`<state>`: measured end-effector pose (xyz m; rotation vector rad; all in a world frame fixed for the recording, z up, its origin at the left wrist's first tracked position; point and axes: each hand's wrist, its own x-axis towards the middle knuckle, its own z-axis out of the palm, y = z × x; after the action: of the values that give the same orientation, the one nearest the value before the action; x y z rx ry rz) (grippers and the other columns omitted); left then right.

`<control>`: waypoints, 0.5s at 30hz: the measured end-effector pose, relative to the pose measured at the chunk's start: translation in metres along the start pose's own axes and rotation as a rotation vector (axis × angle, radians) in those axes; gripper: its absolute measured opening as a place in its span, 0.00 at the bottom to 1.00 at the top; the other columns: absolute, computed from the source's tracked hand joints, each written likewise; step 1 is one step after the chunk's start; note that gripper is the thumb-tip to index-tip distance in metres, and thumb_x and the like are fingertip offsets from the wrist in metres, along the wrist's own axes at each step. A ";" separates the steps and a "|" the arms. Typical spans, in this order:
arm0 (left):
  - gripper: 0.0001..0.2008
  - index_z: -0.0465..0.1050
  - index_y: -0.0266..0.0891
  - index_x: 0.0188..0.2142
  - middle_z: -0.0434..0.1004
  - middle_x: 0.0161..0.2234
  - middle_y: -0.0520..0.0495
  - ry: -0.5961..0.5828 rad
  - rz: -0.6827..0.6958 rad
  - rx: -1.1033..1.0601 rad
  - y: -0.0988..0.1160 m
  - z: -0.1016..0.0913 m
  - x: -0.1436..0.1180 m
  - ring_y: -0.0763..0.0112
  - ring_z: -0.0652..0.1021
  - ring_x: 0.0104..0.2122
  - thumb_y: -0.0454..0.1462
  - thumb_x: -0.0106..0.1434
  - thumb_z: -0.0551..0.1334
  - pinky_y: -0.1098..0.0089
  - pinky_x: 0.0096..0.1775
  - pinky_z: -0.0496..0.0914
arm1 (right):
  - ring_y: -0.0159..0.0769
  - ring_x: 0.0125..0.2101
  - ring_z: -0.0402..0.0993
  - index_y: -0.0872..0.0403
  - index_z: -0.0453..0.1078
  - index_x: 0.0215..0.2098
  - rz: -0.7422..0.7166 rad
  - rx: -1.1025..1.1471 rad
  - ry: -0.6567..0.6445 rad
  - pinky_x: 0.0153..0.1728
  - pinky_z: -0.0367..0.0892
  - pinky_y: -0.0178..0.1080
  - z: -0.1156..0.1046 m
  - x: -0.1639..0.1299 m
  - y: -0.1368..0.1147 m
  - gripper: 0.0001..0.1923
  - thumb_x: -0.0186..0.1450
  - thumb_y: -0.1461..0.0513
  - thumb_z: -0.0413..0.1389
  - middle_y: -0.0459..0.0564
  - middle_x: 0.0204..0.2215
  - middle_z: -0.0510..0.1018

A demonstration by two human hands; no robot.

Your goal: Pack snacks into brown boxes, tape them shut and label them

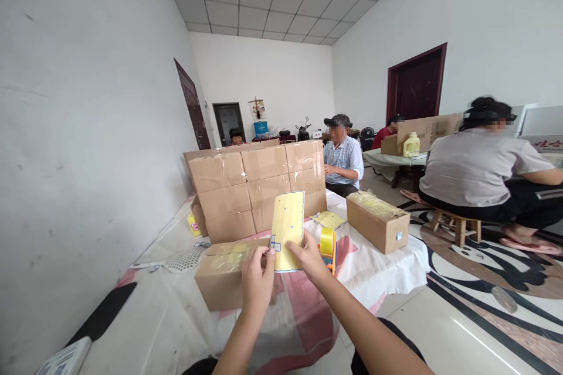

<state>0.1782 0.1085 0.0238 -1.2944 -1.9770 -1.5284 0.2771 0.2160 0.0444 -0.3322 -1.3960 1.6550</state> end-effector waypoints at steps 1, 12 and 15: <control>0.12 0.69 0.43 0.31 0.76 0.31 0.49 0.002 0.000 0.005 0.000 0.000 0.000 0.63 0.76 0.34 0.43 0.71 0.55 0.66 0.37 0.65 | 0.47 0.39 0.80 0.51 0.73 0.44 -0.002 -0.001 0.002 0.41 0.74 0.45 -0.001 0.001 0.000 0.22 0.53 0.54 0.68 0.53 0.42 0.83; 0.14 0.66 0.44 0.30 0.75 0.26 0.52 -0.002 -0.065 -0.015 -0.004 0.001 -0.001 0.64 0.73 0.28 0.44 0.72 0.53 0.67 0.36 0.62 | 0.48 0.40 0.79 0.50 0.71 0.44 -0.012 -0.040 0.074 0.39 0.73 0.44 -0.014 0.015 -0.001 0.20 0.53 0.58 0.63 0.52 0.42 0.82; 0.14 0.68 0.44 0.30 0.76 0.26 0.52 0.003 -0.080 -0.040 -0.005 0.000 0.000 0.65 0.73 0.27 0.45 0.71 0.54 0.68 0.35 0.62 | 0.47 0.36 0.79 0.49 0.70 0.44 0.035 -0.121 0.151 0.35 0.72 0.44 -0.025 0.025 0.010 0.21 0.50 0.61 0.61 0.51 0.38 0.82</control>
<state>0.1741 0.1085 0.0202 -1.2418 -2.0293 -1.6129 0.2765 0.2520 0.0355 -0.5431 -1.3849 1.5434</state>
